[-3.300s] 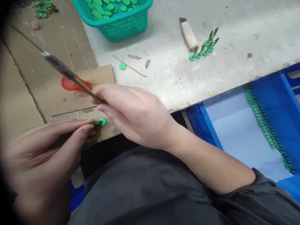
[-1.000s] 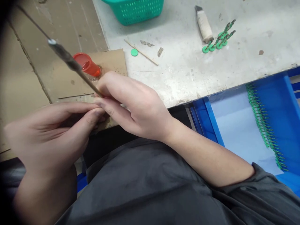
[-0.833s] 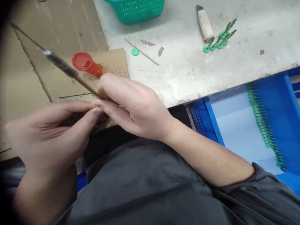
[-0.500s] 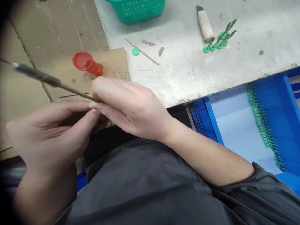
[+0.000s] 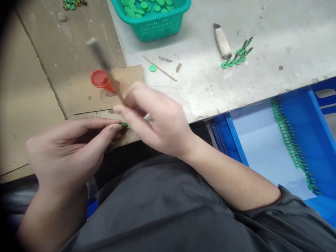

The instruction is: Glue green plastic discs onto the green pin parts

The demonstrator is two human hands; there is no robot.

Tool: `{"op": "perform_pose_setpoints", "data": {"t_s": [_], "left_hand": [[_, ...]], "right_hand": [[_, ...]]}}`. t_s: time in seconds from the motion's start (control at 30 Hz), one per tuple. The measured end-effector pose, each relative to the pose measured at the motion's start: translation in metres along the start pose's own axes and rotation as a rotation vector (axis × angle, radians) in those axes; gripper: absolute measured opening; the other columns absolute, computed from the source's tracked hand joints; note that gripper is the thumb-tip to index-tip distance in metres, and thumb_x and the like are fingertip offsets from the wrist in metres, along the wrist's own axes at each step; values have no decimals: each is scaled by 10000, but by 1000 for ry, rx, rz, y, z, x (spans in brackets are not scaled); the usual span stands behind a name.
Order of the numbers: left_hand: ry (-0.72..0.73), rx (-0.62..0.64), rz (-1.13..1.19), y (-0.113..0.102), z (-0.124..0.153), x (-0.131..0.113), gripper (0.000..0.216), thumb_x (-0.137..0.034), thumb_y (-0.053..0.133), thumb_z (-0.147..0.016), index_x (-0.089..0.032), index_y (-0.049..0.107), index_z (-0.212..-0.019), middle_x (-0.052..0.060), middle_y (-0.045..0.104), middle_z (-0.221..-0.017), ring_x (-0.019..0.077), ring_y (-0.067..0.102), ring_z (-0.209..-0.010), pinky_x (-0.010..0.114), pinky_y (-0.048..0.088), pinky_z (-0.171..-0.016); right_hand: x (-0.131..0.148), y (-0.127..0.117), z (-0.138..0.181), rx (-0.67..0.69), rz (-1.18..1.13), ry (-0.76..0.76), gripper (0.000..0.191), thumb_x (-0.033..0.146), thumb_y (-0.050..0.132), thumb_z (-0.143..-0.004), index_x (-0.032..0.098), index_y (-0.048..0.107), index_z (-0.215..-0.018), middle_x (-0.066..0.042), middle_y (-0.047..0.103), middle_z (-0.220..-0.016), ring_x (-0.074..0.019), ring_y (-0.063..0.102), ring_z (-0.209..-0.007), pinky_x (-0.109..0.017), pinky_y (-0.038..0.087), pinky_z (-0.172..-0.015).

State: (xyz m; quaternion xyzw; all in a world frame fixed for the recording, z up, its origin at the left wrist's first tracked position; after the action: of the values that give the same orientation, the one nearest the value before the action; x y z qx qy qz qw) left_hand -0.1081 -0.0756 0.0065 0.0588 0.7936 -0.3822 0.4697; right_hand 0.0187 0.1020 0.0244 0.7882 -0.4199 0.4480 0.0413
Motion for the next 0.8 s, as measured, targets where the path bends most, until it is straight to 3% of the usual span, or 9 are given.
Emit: {"op": "perform_pose_setpoints", "data": {"t_s": [0.1, 0.23, 0.43, 0.63, 0.8], "left_hand": [[-123, -11, 61, 2, 0, 6, 62, -404, 938, -1075, -348, 963, -1081, -1, 860, -977, 158, 813, -823, 211, 701, -778], [-267, -20, 209, 0, -4, 15, 177, -418, 990, -1009, -247, 945, -1015, 59, 818, -860, 155, 755, -669, 172, 648, -621], [-358, 72, 307, 0, -18, 22, 417, -570, 1086, -901, -195, 904, -902, 91, 751, -728, 153, 674, -541, 145, 559, -504], [-408, 139, 387, 4, -23, 28, 527, -647, 1132, -864, -186, 877, -865, 92, 719, -683, 148, 633, -503, 156, 514, -459], [-407, 176, 400, 5, -26, 27, 549, -679, 1105, -889, -186, 865, -857, 104, 725, -695, 161, 642, -517, 180, 518, -461]], "right_hand": [[-19, -20, 1, -133, -33, 164, 243, 401, 733, -1244, 305, 637, -1044, -11, 752, -1028, -198, 778, -918, -369, 734, -848], [-38, -23, 5, -121, -122, 241, 307, 507, 750, -1229, 310, 607, -1043, -5, 741, -988, -204, 779, -890, -378, 749, -832], [-45, -20, 5, -68, -197, 243, 294, 411, 803, -1173, 306, 595, -994, 19, 743, -900, -187, 763, -789, -357, 693, -724], [-42, -21, 6, -66, -206, 257, 254, 326, 814, -1144, 297, 613, -992, 29, 761, -883, -165, 762, -747, -323, 594, -643], [-40, -21, 5, -57, -215, 256, 253, 299, 820, -1143, 289, 633, -972, 19, 793, -889, -165, 746, -718, -329, 599, -651]]}}
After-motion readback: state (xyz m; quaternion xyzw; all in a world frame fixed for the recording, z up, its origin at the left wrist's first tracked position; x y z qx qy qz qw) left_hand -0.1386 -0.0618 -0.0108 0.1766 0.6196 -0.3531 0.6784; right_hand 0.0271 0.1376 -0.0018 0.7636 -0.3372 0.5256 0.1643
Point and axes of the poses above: each hand's wrist, its own z-axis away from the middle knuckle, its own y-axis out of the palm, x = y × z, the point moved 9 cm from there along -z, towards the middle knuckle
